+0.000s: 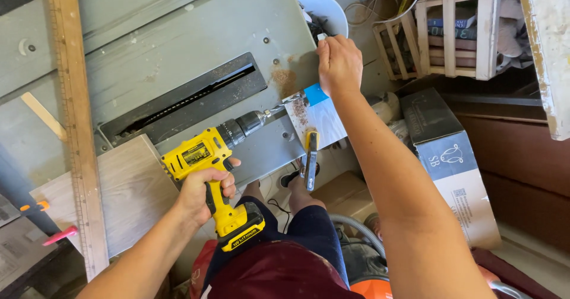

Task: Measuring, marking, and drilling wooden pieces for assembly in a workshop.

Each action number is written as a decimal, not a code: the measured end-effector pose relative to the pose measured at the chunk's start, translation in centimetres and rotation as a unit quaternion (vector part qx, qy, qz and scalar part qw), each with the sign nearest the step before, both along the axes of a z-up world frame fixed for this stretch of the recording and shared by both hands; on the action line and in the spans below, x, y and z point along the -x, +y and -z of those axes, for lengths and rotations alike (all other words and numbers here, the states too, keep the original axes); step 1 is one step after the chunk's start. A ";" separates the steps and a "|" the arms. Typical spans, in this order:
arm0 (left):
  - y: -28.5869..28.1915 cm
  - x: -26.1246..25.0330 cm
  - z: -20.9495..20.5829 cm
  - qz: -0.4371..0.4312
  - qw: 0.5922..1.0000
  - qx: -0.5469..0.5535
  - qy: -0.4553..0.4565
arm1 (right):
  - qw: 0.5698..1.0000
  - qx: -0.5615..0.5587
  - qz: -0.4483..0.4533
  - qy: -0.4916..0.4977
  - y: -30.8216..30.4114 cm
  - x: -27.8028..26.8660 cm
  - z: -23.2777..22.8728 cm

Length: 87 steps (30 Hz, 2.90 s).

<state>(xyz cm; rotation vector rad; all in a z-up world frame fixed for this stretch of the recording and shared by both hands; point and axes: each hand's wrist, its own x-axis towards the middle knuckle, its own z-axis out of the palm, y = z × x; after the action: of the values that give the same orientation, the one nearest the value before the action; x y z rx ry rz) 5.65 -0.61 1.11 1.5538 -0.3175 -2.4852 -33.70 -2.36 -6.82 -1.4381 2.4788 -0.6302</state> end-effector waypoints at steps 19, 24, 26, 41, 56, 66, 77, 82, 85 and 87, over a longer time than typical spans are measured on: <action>-0.4 0.9 -1.0 0.007 1.000 0.008 -0.016 | 1.000 -0.003 -0.006 0.002 0.1 0.3 0.1; -0.6 1.9 -0.9 0.028 0.998 0.049 -0.018 | 1.000 0.001 -0.004 -0.015 0.1 0.3 0.2; -1.0 2.6 -0.7 0.032 0.999 0.021 -0.017 | 1.000 0.006 -0.007 -0.014 0.1 0.4 0.2; -0.2 8.1 1.4 0.021 0.999 -0.024 -0.005 | 0.999 0.023 -0.026 0.038 0.0 0.1 0.2; -0.4 8.7 0.1 0.029 0.998 -0.033 -0.041 | 0.993 0.100 -0.061 0.008 0.1 0.0 0.0; 0.0 8.7 0.8 0.023 0.999 -0.020 -0.029 | 0.994 0.088 -0.050 0.028 -0.1 -0.2 -0.3; 0.0 5.7 1.8 0.011 1.000 -0.014 0.023 | 0.998 0.024 -0.028 0.060 0.1 -0.1 0.0; -0.3 1.3 0.5 0.001 0.999 -0.038 0.009 | 0.995 0.022 -0.033 0.090 0.1 -0.2 0.0; -0.2 -0.5 -0.6 -0.017 0.999 -0.044 0.021 | 0.997 -0.009 -0.023 0.078 0.0 0.0 -0.1; 0.0 -1.7 -1.4 0.010 0.999 -0.028 0.014 | 0.996 -0.021 -0.020 0.089 0.0 -0.2 -0.1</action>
<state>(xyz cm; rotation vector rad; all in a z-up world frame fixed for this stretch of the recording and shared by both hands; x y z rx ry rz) 7.35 -0.57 2.51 1.5421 -0.2608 -2.5498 -33.50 -2.34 -6.68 -1.5864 2.5710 -0.4583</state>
